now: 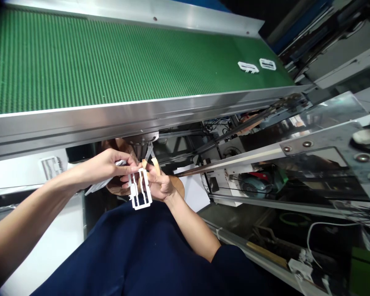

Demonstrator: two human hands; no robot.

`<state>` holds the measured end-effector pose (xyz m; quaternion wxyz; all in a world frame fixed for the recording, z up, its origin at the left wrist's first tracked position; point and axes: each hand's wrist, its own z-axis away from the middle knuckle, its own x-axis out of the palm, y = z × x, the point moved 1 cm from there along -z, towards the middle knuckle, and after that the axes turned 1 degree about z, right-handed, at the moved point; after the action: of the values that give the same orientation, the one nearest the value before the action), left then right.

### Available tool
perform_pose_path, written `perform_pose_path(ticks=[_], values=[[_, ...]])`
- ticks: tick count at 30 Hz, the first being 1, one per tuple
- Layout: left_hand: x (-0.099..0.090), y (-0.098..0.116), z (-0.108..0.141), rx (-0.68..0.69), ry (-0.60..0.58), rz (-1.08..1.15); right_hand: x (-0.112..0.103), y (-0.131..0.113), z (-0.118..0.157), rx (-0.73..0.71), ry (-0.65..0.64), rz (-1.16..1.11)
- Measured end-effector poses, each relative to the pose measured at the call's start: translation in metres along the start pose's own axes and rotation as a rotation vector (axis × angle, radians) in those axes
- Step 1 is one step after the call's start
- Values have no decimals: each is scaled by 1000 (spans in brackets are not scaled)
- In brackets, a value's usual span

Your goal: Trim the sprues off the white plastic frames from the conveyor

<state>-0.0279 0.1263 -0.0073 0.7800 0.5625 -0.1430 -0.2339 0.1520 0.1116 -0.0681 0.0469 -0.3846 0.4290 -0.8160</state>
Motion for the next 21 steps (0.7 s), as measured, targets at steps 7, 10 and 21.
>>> perform_pose_path(ticks=[7, 10, 21], values=[[3, 6, 1, 6, 45, -111, -1, 0, 1, -12, 21, 57], [5, 9, 6, 37, 156, -375, 6, -4, 4, -79, -9, 113], [29, -45, 68, 87, 190, -286, 39, 17, 42, -183, -53, 967]])
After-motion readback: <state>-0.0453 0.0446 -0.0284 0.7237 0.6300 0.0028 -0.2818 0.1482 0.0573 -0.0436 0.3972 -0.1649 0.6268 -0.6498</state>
